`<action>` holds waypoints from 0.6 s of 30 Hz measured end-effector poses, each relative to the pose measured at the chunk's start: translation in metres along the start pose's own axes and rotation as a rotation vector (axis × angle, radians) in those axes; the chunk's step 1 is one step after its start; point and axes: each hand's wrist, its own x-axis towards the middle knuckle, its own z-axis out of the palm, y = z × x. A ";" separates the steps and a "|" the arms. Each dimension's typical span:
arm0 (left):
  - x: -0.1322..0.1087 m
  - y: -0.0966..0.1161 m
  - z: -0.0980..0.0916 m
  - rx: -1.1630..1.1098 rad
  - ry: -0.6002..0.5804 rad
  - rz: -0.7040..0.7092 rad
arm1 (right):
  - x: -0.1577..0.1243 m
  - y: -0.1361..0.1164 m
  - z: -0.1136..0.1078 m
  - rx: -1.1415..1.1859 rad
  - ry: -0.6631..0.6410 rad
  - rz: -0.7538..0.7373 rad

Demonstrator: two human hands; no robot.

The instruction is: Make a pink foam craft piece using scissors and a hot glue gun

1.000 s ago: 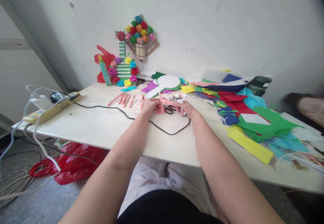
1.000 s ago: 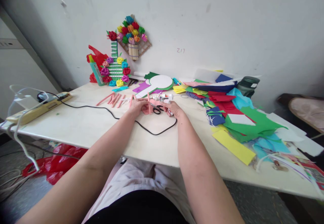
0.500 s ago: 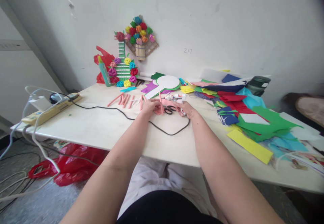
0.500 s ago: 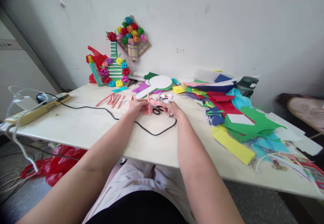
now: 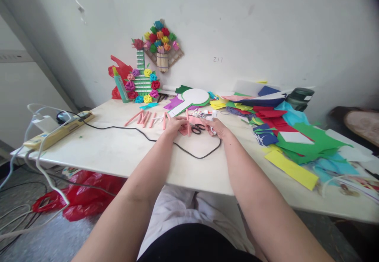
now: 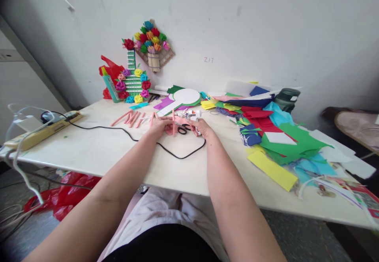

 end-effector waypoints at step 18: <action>-0.003 0.003 0.000 0.030 -0.059 -0.025 | 0.001 0.001 0.000 0.023 0.046 -0.003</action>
